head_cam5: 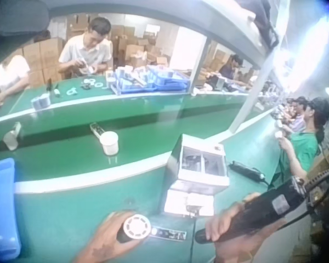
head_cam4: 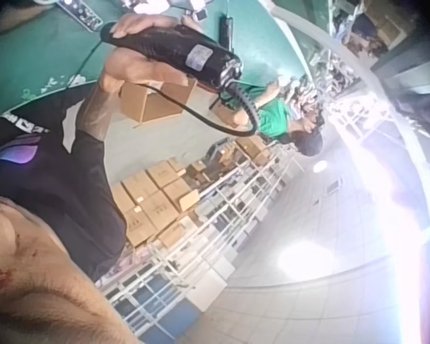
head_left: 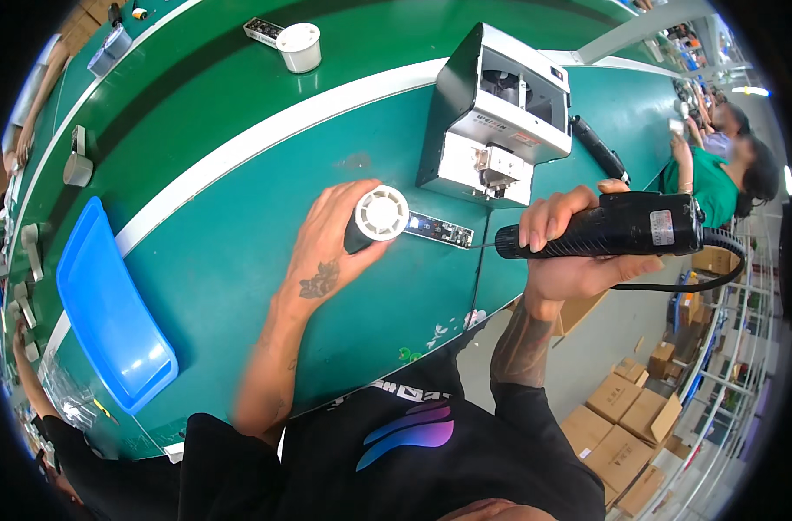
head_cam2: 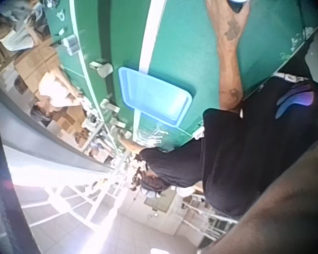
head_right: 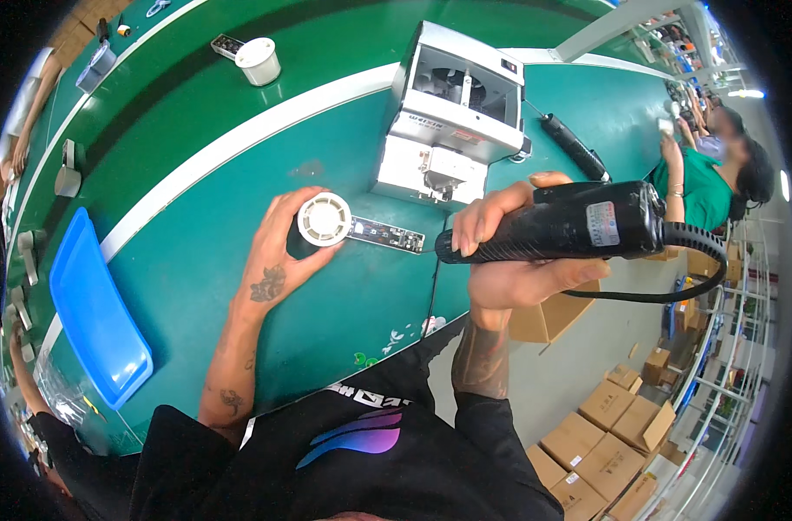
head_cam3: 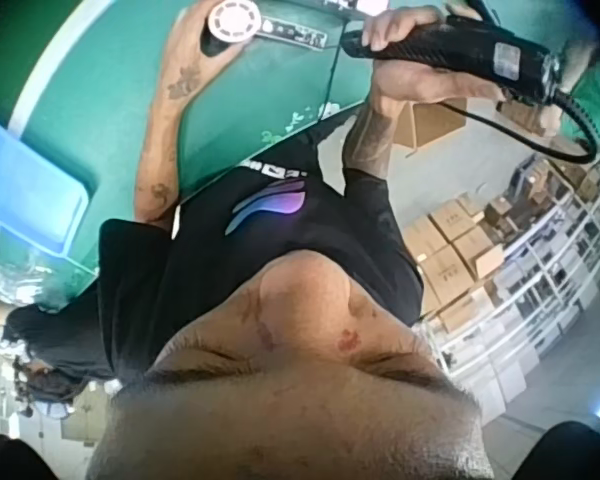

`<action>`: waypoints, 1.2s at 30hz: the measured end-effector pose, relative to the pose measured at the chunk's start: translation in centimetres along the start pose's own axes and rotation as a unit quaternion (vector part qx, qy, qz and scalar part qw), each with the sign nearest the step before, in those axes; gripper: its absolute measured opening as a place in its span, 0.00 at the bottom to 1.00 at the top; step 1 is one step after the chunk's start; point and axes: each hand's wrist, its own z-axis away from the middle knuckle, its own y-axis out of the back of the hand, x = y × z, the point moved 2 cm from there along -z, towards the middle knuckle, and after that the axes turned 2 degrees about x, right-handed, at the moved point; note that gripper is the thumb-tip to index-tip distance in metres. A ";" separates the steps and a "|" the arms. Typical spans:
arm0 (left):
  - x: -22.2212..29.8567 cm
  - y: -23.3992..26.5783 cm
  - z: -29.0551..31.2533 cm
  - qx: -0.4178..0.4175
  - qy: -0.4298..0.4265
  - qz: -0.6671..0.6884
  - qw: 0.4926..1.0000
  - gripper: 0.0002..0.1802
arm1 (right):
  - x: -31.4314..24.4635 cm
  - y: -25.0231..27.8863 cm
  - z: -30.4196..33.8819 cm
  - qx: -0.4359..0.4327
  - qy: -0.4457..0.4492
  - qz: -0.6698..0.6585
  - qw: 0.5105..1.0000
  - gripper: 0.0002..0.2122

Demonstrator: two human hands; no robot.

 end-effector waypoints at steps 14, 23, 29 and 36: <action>-0.1 0.1 0.0 -0.001 -0.011 -0.001 1.000 0.34 | 0.0 0.8 0.2 -0.029 0.016 -0.011 0.999 0.48; 0.1 0.4 -0.3 -0.005 -0.032 -0.008 0.999 0.35 | 0.6 0.1 1.0 -0.060 0.040 -0.003 0.997 0.46; 0.2 0.2 -0.2 -0.010 -0.036 -0.002 0.999 0.39 | 0.5 0.5 1.7 -0.094 0.054 0.043 0.993 0.44; 1.3 -0.7 -0.2 -0.019 -0.056 -0.066 0.996 0.38 | -2.5 -1.5 0.1 -0.074 0.090 0.020 0.993 0.46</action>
